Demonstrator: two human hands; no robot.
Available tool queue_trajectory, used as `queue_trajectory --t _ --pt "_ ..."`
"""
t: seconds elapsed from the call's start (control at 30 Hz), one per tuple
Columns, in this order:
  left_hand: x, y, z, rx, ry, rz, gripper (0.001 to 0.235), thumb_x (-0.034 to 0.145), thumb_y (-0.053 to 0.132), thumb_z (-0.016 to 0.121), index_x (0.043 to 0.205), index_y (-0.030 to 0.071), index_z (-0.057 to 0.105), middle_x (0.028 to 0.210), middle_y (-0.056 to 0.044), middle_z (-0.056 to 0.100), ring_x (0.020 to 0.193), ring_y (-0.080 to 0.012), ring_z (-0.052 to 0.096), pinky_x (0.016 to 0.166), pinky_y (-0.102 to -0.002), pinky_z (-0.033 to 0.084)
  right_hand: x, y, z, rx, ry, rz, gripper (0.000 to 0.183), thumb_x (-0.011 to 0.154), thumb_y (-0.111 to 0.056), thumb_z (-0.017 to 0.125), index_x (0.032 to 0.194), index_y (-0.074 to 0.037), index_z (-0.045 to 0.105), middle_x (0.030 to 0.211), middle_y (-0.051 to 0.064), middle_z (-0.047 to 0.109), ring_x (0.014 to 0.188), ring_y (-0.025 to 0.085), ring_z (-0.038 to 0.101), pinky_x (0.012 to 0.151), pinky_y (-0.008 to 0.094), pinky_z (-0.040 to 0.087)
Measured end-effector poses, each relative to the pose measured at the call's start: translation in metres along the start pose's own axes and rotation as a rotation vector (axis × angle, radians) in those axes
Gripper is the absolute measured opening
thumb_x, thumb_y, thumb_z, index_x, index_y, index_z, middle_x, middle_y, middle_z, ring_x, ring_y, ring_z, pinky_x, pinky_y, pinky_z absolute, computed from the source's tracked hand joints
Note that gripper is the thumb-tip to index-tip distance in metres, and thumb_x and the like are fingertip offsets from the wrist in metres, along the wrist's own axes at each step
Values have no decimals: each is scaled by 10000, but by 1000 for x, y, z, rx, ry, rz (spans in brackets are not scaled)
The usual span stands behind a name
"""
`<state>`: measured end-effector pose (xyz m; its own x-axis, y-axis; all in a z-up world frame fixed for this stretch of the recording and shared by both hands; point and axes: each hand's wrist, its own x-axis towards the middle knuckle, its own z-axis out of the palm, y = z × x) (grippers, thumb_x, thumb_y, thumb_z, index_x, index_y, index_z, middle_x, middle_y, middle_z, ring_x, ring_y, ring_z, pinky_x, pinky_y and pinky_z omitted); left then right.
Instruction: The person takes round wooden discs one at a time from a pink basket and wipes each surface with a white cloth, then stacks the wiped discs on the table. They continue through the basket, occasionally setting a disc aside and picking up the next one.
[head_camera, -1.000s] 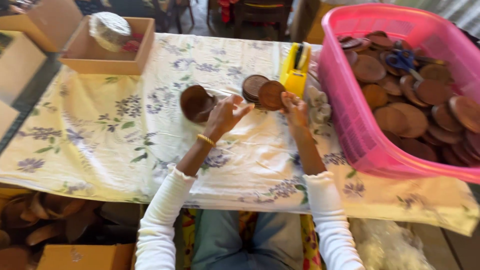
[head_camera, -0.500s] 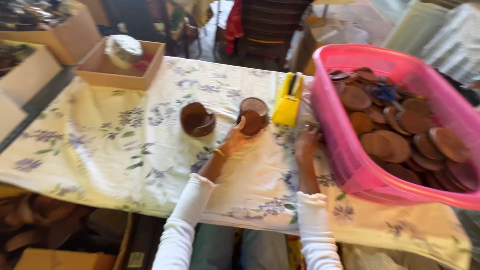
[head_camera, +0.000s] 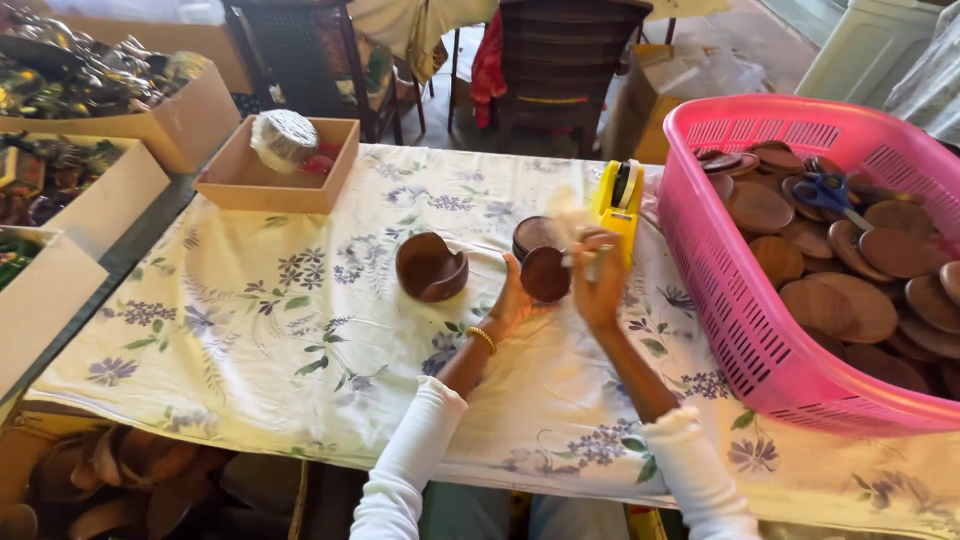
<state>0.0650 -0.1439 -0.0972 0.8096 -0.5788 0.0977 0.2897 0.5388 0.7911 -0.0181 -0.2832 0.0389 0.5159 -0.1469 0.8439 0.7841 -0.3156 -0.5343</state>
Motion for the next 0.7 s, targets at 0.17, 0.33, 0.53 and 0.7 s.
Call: queue_trajectory --t 0.17,0.33,0.53,0.7 --pt "-4 7 -1 -178 41 21 1104 828 943 237 1571 141 383 1471 -97 568 1318 -259 576 1059 -455 513 -43 51 34 -235 -146 -30 291 881 -68 750 1050 -24 516 982 143 626 898 307 663 818 370 523" --pt "-21 24 14 -212 133 170 1045 821 913 292 1539 171 452 1398 -102 606 1245 -230 611 1064 -383 516 -51 32 33 -306 -504 -22 467 795 -65 754 1198 4 529 1096 195 586 973 403 647 786 430 530" --pt "-29 31 6 -303 320 121 930 888 830 339 1306 50 627 1181 -126 724 1045 -263 704 960 -424 558 -25 -26 25 -123 -700 -189 519 761 -94 754 1253 -38 600 1235 193 588 1175 392 607 973 480 506" --pt "22 -47 -107 -865 -513 303 838 1201 561 258 1481 -175 545 1272 -298 653 918 -363 659 732 -453 547 -45 28 24 -415 -652 -540 392 809 -72 708 1195 -37 646 1423 198 548 1265 389 557 1040 500 459"
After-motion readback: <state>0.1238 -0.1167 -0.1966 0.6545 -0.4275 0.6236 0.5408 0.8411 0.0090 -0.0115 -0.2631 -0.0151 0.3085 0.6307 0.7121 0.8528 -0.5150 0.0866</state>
